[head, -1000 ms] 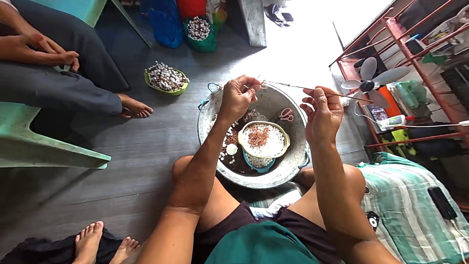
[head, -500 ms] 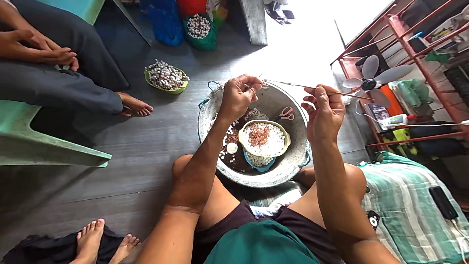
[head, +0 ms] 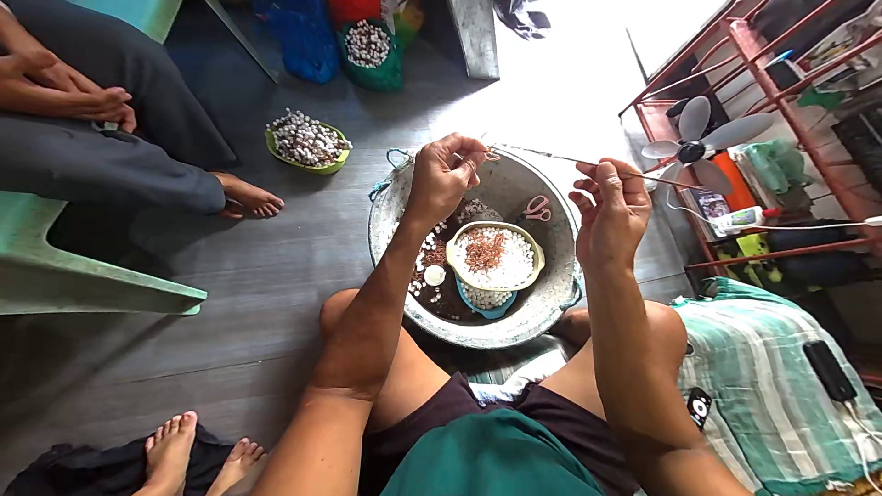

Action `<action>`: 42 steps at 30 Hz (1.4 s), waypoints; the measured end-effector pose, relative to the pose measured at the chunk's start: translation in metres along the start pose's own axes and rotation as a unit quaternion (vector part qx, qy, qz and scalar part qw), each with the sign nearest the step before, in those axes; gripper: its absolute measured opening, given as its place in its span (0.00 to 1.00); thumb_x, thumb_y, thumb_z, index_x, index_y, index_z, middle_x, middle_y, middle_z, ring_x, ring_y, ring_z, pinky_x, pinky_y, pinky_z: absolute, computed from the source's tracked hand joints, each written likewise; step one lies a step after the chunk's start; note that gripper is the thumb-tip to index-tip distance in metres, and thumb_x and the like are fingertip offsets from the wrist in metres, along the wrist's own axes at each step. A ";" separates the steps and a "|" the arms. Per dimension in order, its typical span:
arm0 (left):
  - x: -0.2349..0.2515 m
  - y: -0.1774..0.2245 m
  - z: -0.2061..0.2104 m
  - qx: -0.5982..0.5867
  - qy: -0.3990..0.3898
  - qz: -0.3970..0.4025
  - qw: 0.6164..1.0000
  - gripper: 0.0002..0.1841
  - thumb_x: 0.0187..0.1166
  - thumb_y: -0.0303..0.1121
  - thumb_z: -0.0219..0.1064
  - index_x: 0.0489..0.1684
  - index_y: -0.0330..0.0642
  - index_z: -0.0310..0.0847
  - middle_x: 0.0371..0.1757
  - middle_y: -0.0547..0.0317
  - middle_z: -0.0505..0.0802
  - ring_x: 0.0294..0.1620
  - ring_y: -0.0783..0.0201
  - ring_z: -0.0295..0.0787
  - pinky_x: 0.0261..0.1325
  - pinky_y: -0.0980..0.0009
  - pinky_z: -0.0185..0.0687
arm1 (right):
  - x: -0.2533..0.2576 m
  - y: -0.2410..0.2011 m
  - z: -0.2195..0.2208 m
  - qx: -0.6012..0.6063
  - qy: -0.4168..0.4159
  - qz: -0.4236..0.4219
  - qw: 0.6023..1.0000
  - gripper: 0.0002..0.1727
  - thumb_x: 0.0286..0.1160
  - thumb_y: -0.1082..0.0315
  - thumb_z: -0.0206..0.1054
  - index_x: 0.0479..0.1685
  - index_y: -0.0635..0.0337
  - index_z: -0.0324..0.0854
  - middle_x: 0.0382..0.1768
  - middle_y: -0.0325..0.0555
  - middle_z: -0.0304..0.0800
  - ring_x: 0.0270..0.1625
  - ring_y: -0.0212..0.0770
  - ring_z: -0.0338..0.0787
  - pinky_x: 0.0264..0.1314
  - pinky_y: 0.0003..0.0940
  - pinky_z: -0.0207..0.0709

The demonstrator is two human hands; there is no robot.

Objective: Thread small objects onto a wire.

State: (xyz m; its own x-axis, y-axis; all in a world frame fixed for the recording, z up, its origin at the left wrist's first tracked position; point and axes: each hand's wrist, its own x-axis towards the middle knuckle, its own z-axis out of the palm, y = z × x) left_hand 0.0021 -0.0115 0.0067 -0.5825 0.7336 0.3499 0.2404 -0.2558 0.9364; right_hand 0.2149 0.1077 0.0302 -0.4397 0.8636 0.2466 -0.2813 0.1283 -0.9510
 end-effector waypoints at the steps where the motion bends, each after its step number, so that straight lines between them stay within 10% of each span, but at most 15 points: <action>1: 0.000 0.000 0.000 0.001 0.001 0.001 1.000 0.05 0.81 0.24 0.68 0.47 0.34 0.87 0.35 0.56 0.94 0.26 0.68 0.90 0.32 0.72 0.90 | -0.001 -0.001 0.001 -0.002 -0.001 -0.002 1.000 0.11 0.93 0.64 0.55 0.61 0.55 0.78 0.54 0.44 0.94 0.45 0.37 0.94 0.47 0.30 0.88; 42: 0.000 -0.006 -0.001 0.058 -0.014 0.026 0.998 0.05 0.81 0.26 0.70 0.46 0.37 0.90 0.38 0.59 0.94 0.26 0.71 0.88 0.32 0.75 0.89 | 0.004 0.007 -0.002 0.014 0.015 0.008 1.000 0.10 0.92 0.66 0.57 0.56 0.59 0.81 0.50 0.47 0.95 0.45 0.39 0.94 0.48 0.32 0.88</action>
State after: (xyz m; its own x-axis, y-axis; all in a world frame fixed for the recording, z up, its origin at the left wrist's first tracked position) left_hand 0.0002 -0.0109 0.0013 -0.5459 0.7388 0.3951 0.3582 -0.2205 0.9072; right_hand 0.2124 0.1133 0.0239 -0.4196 0.8795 0.2247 -0.2986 0.1001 -0.9491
